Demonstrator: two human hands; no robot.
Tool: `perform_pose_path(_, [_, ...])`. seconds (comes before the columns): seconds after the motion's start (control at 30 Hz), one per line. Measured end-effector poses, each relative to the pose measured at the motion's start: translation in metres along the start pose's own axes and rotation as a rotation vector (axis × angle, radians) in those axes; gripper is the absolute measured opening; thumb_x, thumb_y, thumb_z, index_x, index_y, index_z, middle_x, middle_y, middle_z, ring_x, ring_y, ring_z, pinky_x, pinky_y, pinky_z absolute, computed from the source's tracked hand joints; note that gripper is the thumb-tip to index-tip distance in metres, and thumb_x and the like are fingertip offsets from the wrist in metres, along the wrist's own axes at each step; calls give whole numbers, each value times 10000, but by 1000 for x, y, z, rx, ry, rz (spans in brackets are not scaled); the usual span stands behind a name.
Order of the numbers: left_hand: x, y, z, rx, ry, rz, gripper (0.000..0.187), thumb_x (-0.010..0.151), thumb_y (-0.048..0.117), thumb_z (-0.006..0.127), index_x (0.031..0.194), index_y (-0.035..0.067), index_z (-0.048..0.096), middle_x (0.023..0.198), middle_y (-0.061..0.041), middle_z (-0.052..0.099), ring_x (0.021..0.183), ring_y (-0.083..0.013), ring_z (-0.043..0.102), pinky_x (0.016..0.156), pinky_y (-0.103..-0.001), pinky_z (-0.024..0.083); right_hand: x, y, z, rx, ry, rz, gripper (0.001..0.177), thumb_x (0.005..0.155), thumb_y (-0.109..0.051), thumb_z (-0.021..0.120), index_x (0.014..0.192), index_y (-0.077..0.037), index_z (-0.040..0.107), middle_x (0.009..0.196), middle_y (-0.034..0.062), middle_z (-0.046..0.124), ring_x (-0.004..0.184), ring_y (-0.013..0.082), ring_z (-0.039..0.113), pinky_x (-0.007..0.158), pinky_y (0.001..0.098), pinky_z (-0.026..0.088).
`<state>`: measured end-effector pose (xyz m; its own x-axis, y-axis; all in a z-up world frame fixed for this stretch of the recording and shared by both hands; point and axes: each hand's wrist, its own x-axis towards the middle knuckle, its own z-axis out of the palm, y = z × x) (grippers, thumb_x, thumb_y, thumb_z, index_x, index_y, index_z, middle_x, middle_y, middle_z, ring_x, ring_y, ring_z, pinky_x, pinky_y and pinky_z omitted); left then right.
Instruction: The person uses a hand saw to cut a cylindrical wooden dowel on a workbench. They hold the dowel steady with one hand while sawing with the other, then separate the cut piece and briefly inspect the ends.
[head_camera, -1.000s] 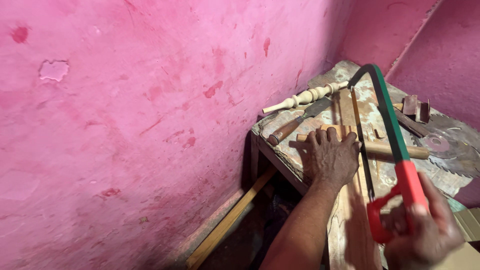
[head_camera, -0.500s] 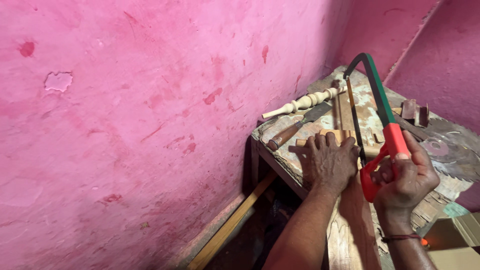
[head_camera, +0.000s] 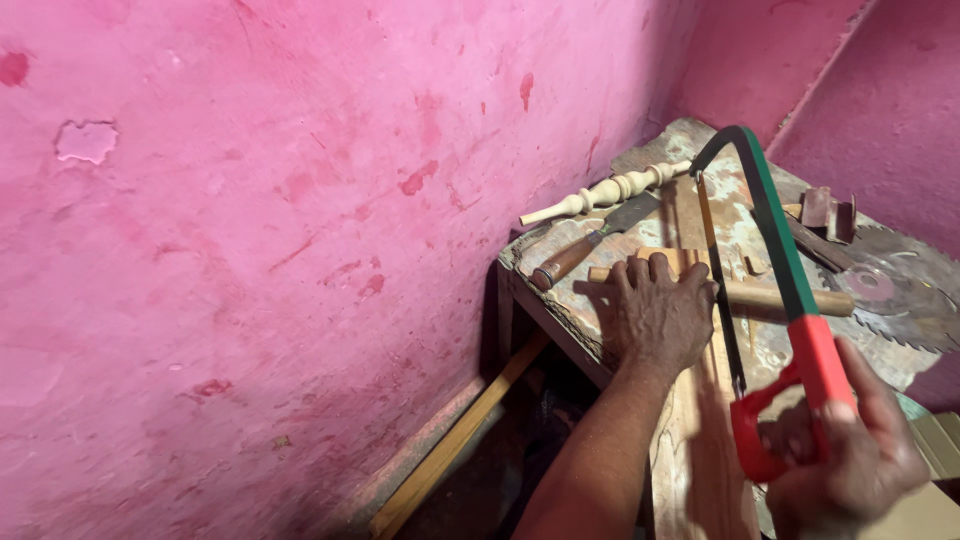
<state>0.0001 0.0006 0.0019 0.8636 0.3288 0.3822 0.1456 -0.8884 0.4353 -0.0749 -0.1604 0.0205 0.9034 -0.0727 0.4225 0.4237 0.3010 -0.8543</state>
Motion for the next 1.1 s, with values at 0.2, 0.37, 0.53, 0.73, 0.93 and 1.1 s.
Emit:
perform_pose_path(0.2, [1,-1,6,9,17,2,361,1031,435,496,1216,196,694,1210,-214,610,1287,-408,477,1120,-591,252,74,40,43,-127,-64,-112,504,1033,-120,515,1450,151,594,734,90,521,474,100,417,427,309,383])
perform_pose_path(0.37, [5,-5,13,-14,20,7,355,1017,429,516,1220,198,694,1207,-230,602,1269,-412,473,1127,-615,233,82,43,26,80,-64,-62,568,963,-115,465,1486,79,571,877,53,621,540,73,406,464,288,378])
perform_pose_path(0.53, [-2,-7,12,-98,109,18,352,982,413,561,1195,178,714,1209,-205,603,1302,-399,470,1140,-609,239,95,96,-101,868,-206,250,111,1041,-105,453,1103,-45,523,804,-33,568,587,56,433,625,279,391])
perform_pose_path(0.73, [-2,-9,14,-215,170,19,369,936,387,614,1142,96,710,1119,-155,583,1224,-332,498,1169,-581,250,124,175,-214,1429,-267,298,454,1051,-111,525,620,-205,414,620,-124,465,535,43,445,702,283,424])
perform_pose_path(0.93, [-1,-11,15,-214,135,31,381,884,377,652,1091,61,699,1073,-144,548,1184,-317,490,1149,-569,254,103,163,-199,1246,167,453,537,1110,-247,530,639,-182,281,603,-53,367,554,104,355,609,218,371])
perform_pose_path(1.1, [3,-12,19,-163,179,65,382,872,370,688,1080,49,695,1099,-145,542,1218,-327,475,1136,-596,222,109,158,-187,1230,147,433,595,1138,-261,513,608,-187,255,600,-48,349,546,106,338,624,215,374])
